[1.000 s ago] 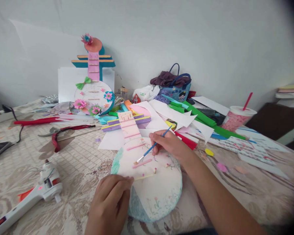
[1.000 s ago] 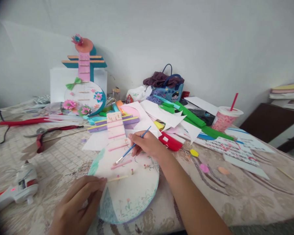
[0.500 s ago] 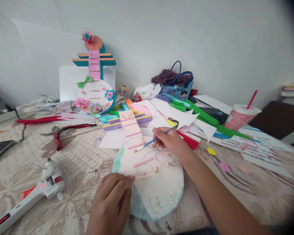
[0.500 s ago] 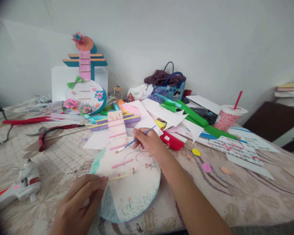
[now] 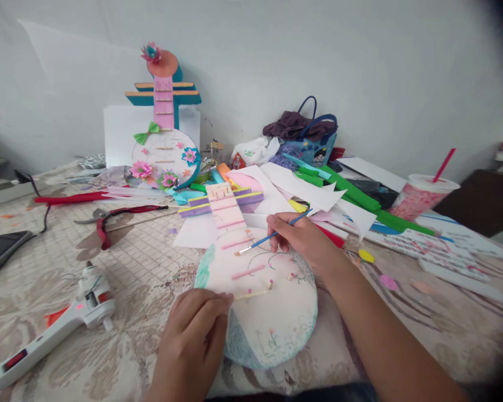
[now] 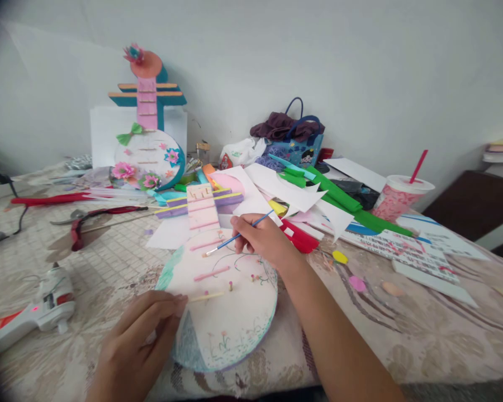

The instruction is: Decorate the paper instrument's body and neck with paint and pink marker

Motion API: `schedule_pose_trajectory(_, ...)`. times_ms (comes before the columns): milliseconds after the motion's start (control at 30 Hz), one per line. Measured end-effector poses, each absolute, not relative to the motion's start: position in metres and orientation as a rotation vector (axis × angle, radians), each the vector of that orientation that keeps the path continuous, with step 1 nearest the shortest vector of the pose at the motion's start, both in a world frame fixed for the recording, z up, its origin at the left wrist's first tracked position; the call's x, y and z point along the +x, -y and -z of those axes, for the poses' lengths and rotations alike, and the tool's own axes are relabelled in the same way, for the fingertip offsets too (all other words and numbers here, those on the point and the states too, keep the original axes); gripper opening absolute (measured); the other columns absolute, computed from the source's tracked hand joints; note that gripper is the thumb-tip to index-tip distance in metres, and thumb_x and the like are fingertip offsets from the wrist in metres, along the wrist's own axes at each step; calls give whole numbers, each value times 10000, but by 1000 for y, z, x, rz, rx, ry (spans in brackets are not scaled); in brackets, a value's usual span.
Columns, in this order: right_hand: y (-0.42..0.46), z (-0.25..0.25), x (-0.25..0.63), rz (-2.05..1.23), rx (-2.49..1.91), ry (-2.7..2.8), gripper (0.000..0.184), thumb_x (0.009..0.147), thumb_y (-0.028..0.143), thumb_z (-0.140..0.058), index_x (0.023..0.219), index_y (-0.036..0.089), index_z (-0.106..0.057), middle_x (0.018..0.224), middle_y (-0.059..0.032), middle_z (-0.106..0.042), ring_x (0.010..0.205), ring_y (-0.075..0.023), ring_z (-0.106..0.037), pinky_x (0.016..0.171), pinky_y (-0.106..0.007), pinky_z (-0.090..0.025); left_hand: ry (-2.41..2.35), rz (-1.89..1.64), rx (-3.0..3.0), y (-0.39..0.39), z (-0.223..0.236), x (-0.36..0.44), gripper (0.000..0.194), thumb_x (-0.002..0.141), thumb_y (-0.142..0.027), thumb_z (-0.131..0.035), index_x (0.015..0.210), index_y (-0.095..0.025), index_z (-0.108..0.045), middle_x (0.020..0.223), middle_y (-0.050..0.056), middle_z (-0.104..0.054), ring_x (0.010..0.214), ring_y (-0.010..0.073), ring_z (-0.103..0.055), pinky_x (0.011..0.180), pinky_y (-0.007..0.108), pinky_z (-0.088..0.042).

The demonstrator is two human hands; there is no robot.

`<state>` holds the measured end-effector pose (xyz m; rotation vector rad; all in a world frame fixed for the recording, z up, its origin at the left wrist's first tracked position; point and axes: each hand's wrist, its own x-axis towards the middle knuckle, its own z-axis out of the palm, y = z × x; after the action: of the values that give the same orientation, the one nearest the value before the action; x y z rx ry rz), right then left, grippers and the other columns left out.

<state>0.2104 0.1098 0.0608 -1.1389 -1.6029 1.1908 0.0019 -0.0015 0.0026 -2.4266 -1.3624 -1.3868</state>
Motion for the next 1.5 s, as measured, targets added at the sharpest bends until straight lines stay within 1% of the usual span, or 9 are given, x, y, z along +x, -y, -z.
schedule_pose_trajectory(100,-108,-63,212,-1257,-1153,1631,370,800,495,-533,627,169,-553,445,8,-560,404,-83,-473,404,-198,-326,1365,1384,-2436,2,-3,1,153,810,-63,-517,876,-190,-570,828,10,-587,799,109,-557,737,247,-473)
schedule_pose_trajectory(267,-109,-63,213,-1131,-1154,1589,360,810,479,-527,628,169,-559,472,1,-589,404,-74,-451,422,-204,-343,1377,1397,-2419,3,-4,2,149,806,-68,-516,865,-186,-586,821,9,-595,784,108,-569,733,248,-477)
schedule_pose_trajectory(433,-108,-63,217,-1242,-1164,1678,350,818,471,-514,649,170,-569,463,1,-589,396,-82,-468,410,-207,-339,1380,1393,-2424,2,-4,2,140,804,-65,-524,852,-183,-582,815,5,-590,779,101,-564,729,240,-471)
schedule_pose_trajectory(600,-109,-64,214,-1079,-1160,1513,368,788,491,-544,610,169,-548,461,3,-571,410,-83,-480,421,-206,-356,1375,1397,-2421,2,-5,2,135,808,-75,-523,859,-184,-584,812,7,-594,773,105,-569,730,246,-475)
schedule_pose_trajectory(833,-107,-65,215,-1277,-1195,1548,390,751,525,-571,593,168,-547,429,5,-548,374,-90,-488,391,-212,-356,1384,1381,-2434,4,-4,2,129,810,-80,-524,860,-186,-577,817,8,-588,776,105,-564,733,243,-474)
schedule_pose_trajectory(1033,-109,-67,216,-1150,-1207,1436,349,751,484,-591,607,169,-550,463,-2,-568,440,-101,-533,419,-204,-365,1387,1377,-2439,3,-4,2,141,810,-69,-526,873,-186,-571,825,9,-579,788,107,-554,744,248,-465)
schedule_pose_trajectory(1267,-103,-64,222,-1271,-1093,1608,239,774,390,-607,703,163,-594,627,-23,-655,550,-94,-552,506,-204,-406,1363,1387,-2451,3,-4,1,156,802,-50,-528,874,-182,-569,825,6,-577,795,99,-553,749,240,-465)
schedule_pose_trajectory(1400,-100,-65,221,-1258,-1127,1743,225,787,366,-588,701,160,-611,679,-33,-672,546,-89,-531,509,-213,-396,1375,1384,-2456,3,-4,1,151,804,-53,-524,875,-178,-569,826,6,-578,794,101,-555,749,243,-465)
schedule_pose_trajectory(1500,-100,-66,223,-1311,-1179,1740,210,773,333,-585,666,154,-606,628,-36,-671,503,-84,-507,486,-212,-379,1377,1388,-2457,3,-4,1,152,803,-47,-526,868,-178,-568,824,5,-574,794,98,-547,744,239,-457)
